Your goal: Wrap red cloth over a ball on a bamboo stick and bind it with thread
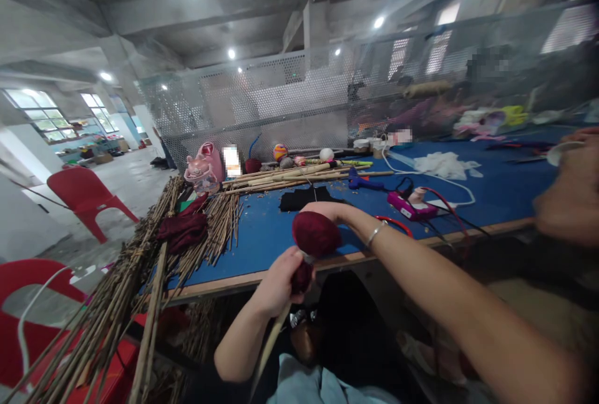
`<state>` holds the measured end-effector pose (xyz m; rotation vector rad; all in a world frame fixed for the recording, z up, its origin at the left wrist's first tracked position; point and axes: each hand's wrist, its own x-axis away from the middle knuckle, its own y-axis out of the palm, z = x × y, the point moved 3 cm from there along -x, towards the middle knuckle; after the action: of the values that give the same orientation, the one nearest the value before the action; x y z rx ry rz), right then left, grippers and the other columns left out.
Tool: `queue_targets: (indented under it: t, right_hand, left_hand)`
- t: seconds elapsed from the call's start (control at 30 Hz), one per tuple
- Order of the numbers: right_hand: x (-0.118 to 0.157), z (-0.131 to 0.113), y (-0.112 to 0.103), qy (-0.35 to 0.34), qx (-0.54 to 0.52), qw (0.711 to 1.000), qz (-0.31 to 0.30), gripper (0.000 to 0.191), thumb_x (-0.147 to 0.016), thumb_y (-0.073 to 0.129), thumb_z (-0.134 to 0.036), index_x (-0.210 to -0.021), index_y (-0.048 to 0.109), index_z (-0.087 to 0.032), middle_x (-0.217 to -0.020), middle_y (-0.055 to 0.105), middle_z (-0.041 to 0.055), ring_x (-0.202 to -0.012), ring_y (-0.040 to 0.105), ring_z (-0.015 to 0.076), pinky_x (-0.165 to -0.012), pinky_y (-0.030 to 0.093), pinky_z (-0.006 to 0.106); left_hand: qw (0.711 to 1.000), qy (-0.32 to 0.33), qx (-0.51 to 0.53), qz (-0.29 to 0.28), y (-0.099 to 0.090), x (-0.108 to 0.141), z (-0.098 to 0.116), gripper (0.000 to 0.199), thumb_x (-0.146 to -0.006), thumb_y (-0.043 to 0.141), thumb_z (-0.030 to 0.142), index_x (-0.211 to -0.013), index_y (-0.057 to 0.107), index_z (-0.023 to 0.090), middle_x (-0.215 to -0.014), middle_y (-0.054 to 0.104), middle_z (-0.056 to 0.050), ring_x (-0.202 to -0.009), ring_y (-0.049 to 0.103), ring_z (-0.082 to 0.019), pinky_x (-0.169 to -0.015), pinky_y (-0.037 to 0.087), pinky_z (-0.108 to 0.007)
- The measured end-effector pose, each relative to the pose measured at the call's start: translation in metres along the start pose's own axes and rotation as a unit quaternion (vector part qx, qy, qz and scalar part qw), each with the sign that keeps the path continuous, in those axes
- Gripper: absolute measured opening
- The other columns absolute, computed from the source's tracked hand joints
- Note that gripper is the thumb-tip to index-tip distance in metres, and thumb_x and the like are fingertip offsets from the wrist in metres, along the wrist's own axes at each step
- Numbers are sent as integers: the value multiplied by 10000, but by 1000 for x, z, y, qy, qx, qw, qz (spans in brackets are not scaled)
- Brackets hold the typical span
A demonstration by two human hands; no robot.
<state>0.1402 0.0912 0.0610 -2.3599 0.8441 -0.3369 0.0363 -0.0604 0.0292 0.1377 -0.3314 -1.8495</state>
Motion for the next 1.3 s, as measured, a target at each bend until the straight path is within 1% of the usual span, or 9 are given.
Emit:
queue_targets:
  t: [0.17,0.27,0.4,0.53,0.67,0.83,1.07,1.2,1.3]
  right_hand:
    - [-15,-38,-3,15,113,991,-74,301,-409,762,-235,-330,479,-167,-302,356,-81,-388,314,64,-445,253,220]
    - [-2,-66,9,-36,261,964,40,236,-506,701,-195,-357,519,-185,-356,440,-37,-459,411,106,-506,261,243]
    - [29,-83,26,-125,420,878,194,231,-725,548,-305,-548,635,-184,-594,631,58,-587,523,166,-554,262,266]
    - [44,-69,40,-146,381,877,253,314,-819,435,-305,-596,609,-168,-629,627,61,-593,503,147,-545,245,261]
    - [46,-46,50,-117,251,906,320,402,-845,421,-336,-484,469,-167,-494,485,1,-499,403,103,-523,233,249]
    - [48,-24,50,-104,81,960,247,403,-830,451,-389,-496,445,-162,-482,365,-41,-485,338,85,-487,225,223]
    - [41,-3,32,-95,-20,987,128,314,-784,490,-411,-707,621,-136,-631,552,3,-598,456,122,-583,357,237]
    - [18,4,17,-69,15,995,70,322,-702,585,-429,-644,652,-120,-582,586,11,-564,478,138,-551,359,246]
    - [5,-8,2,-55,117,990,53,273,-642,663,-403,-606,666,-132,-515,570,-6,-496,457,108,-495,309,220]
  left_hand:
    - [997,-40,-66,1,5,-15,-23,318,-756,514,506,-758,456,193,-598,512,14,-425,374,-74,-347,220,-171]
    - [994,-40,-72,77,-8,-24,-25,348,-746,496,538,-729,440,195,-589,507,22,-428,373,-78,-357,214,-176]
    - [981,3,-97,168,-32,-26,-12,332,-768,465,530,-761,460,198,-588,480,38,-445,384,-86,-380,247,-187]
    - [959,93,-143,225,-47,-24,3,307,-800,453,488,-732,464,189,-561,423,48,-485,396,-91,-442,309,-200]
    - [950,138,-151,235,-48,-21,6,303,-792,482,465,-718,490,172,-601,425,38,-542,412,-93,-488,344,-200]
    - [980,31,-36,191,-39,-14,8,321,-772,475,500,-780,481,179,-614,464,34,-433,379,-65,-363,239,-163]
    - [993,61,-1,97,-25,9,35,368,-794,459,525,-857,473,162,-621,476,31,-395,342,-37,-325,207,-133]
    - [997,-4,-68,-34,-7,13,13,356,-802,457,527,-853,462,176,-588,489,32,-400,369,-53,-322,224,-140]
    - [993,-46,-104,-33,-1,6,-12,371,-775,484,545,-778,452,176,-528,418,57,-405,336,-53,-335,244,-150]
